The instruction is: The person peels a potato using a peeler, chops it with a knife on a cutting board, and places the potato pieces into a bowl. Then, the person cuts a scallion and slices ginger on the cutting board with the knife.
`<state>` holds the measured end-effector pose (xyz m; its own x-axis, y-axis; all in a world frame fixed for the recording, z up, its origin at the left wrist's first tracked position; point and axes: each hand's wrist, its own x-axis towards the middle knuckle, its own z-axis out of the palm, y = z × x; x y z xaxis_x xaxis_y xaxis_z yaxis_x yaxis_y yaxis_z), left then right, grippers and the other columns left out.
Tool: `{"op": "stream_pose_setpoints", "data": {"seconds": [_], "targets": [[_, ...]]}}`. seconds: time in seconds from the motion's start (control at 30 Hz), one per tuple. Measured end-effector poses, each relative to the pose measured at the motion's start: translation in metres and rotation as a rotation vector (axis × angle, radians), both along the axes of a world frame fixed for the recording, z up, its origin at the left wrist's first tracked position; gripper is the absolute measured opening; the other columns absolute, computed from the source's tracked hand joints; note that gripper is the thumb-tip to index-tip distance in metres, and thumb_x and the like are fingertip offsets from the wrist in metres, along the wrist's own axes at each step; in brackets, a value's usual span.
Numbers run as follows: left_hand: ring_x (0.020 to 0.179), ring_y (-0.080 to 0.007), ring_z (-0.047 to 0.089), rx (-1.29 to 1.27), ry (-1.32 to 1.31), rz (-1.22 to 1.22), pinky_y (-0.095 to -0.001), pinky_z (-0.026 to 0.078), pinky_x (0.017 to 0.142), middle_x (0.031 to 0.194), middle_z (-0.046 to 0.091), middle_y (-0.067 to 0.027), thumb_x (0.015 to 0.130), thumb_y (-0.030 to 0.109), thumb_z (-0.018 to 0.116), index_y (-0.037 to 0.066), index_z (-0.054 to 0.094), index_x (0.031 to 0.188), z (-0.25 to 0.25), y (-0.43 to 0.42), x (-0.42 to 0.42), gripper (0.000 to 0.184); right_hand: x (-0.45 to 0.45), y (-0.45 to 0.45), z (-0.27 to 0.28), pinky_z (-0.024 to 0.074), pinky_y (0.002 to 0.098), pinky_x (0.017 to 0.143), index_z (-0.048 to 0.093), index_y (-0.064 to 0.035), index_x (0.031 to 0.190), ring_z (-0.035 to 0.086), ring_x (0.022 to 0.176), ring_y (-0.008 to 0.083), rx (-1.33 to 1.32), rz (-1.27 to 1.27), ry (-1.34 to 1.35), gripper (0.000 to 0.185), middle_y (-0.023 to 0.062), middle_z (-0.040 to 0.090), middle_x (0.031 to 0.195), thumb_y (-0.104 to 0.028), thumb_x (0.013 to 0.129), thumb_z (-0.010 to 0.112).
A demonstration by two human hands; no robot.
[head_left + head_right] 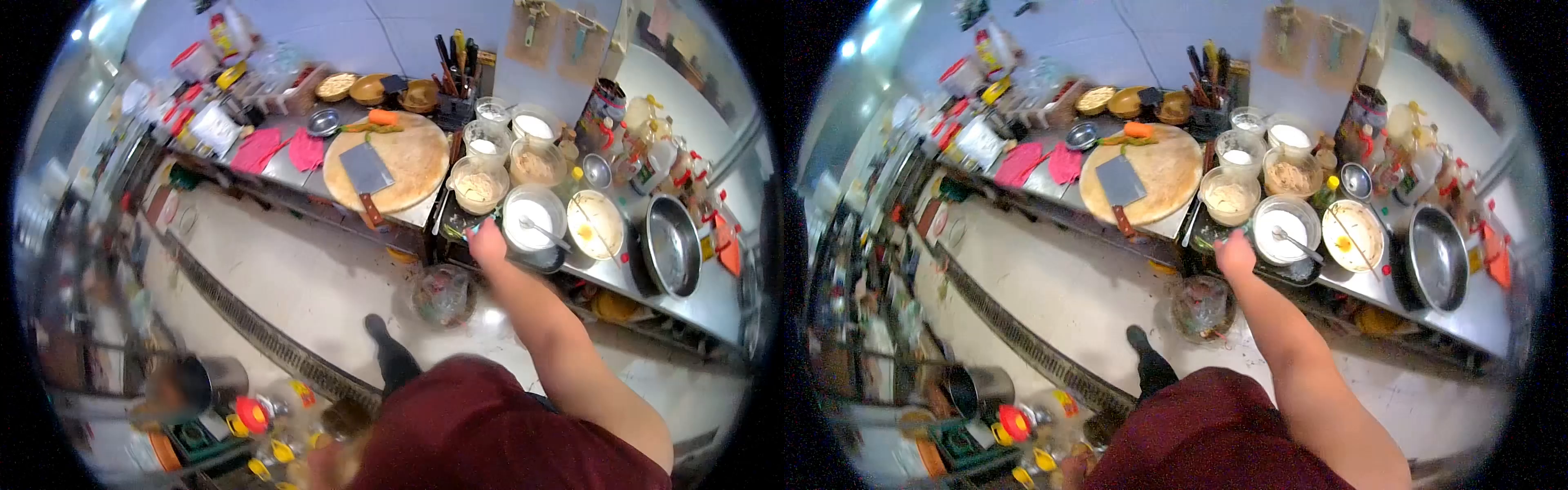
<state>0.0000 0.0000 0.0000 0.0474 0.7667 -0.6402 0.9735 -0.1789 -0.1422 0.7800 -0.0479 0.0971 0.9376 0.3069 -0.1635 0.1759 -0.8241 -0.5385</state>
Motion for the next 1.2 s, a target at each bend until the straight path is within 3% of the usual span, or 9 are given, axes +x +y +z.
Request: {"op": "stream_pose_setpoints", "data": {"seconds": [0.07,0.1,0.2,0.37,0.43,0.6,0.7,0.93,1.2], "targets": [[0.080,-0.0261,0.071,0.017,-0.053,-0.575,-0.0426,0.056,0.073,0.091,0.072,-0.0179,0.078,0.057,0.067,0.011,0.072,0.097,0.033,0.036,0.015,0.050,-0.009,-0.026,0.011,0.0529,0.0470,0.079,0.047,0.0008,0.112,0.065,0.093,0.0404,-0.083,-0.234,-0.007,0.051,0.0238,0.065,0.099,-0.034,0.082,0.070],[0.080,-0.0261,0.071,0.033,-0.085,-0.627,-0.0426,0.056,0.073,0.091,0.072,-0.0179,0.078,0.057,0.067,0.011,0.072,0.097,-0.027,0.172,0.076,0.050,0.040,0.053,-0.017,0.0513,0.0476,0.082,0.044,0.0026,0.115,0.065,0.097,0.0401,-0.046,-0.274,0.006,0.052,0.0242,0.065,0.103,-0.029,0.083,0.070],[0.084,-0.0317,0.070,0.066,-0.079,0.036,-0.0435,0.055,0.073,0.090,0.071,-0.0188,0.063,0.059,0.077,0.000,0.068,0.097,0.005,0.324,0.163,0.068,0.037,0.078,-0.025,0.0483,0.0473,0.088,0.040,0.0040,0.118,0.063,0.101,0.0409,-0.023,-0.462,0.103,0.054,0.0261,0.065,0.106,-0.024,0.083,0.070],[0.086,-0.0328,0.069,0.113,-0.377,-0.150,-0.0411,0.055,0.074,0.095,0.069,-0.0226,0.063,0.045,0.082,-0.009,0.062,0.101,0.129,0.473,0.371,0.070,0.018,0.093,-0.028,0.0449,0.0451,0.094,0.034,0.0073,0.122,0.061,0.104,0.0442,0.168,-0.783,0.082,0.059,0.0304,0.063,0.107,-0.020,0.082,0.068],[0.085,-0.0291,0.067,-0.175,-0.830,0.016,-0.0395,0.055,0.074,0.100,0.067,-0.0185,0.069,0.033,0.081,-0.009,0.057,0.109,0.135,0.521,0.429,0.062,-0.013,0.097,-0.018,0.0453,0.0453,0.092,0.037,0.0073,0.123,0.061,0.102,0.0438,0.245,-0.863,0.086,0.062,0.0307,0.062,0.107,-0.021,0.080,0.071],[0.098,-0.0213,0.062,-0.765,-1.025,-0.001,-0.0355,0.051,0.087,0.110,0.063,-0.0118,0.081,0.014,0.071,-0.004,0.052,0.121,0.187,0.470,0.575,0.048,-0.109,0.084,0.029,0.0507,0.0368,0.071,0.054,-0.0036,0.116,0.065,0.079,0.0257,0.372,-0.585,0.058,0.042,0.0162,0.067,0.090,-0.018,0.082,0.073],[0.101,-0.0202,0.062,-1.096,-1.029,-0.016,-0.0338,0.048,0.092,0.113,0.063,-0.0103,0.083,0.015,0.069,-0.002,0.052,0.126,0.192,0.396,0.619,0.050,-0.144,0.070,0.048,0.0515,0.0388,0.071,0.059,-0.0094,0.117,0.065,0.080,0.0331,0.298,-0.331,-0.223,0.033,0.0158,0.067,0.091,-0.023,0.088,0.066],[0.115,-0.0259,0.056,-1.241,-1.337,0.532,-0.0408,0.043,0.101,0.124,0.057,-0.0119,0.088,0.036,0.059,0.003,0.047,0.132,0.225,0.248,0.669,0.056,-0.198,0.037,0.105,0.0508,0.0382,0.051,0.065,-0.0195,0.113,0.062,0.059,0.0272,-0.026,0.078,-0.295,0.034,0.0060,0.057,0.072,-0.041,0.087,0.066],[0.113,-0.0265,0.058,-1.228,-1.374,0.406,-0.0405,0.044,0.100,0.121,0.058,-0.0135,0.088,0.037,0.057,0.000,0.047,0.130,0.233,0.190,0.635,0.056,-0.212,0.036,0.144,0.0467,0.0376,0.045,0.063,-0.0147,0.103,0.059,0.053,0.0252,0.025,0.191,-0.402,0.028,0.0060,0.054,0.066,-0.038,0.088,0.065]]}}
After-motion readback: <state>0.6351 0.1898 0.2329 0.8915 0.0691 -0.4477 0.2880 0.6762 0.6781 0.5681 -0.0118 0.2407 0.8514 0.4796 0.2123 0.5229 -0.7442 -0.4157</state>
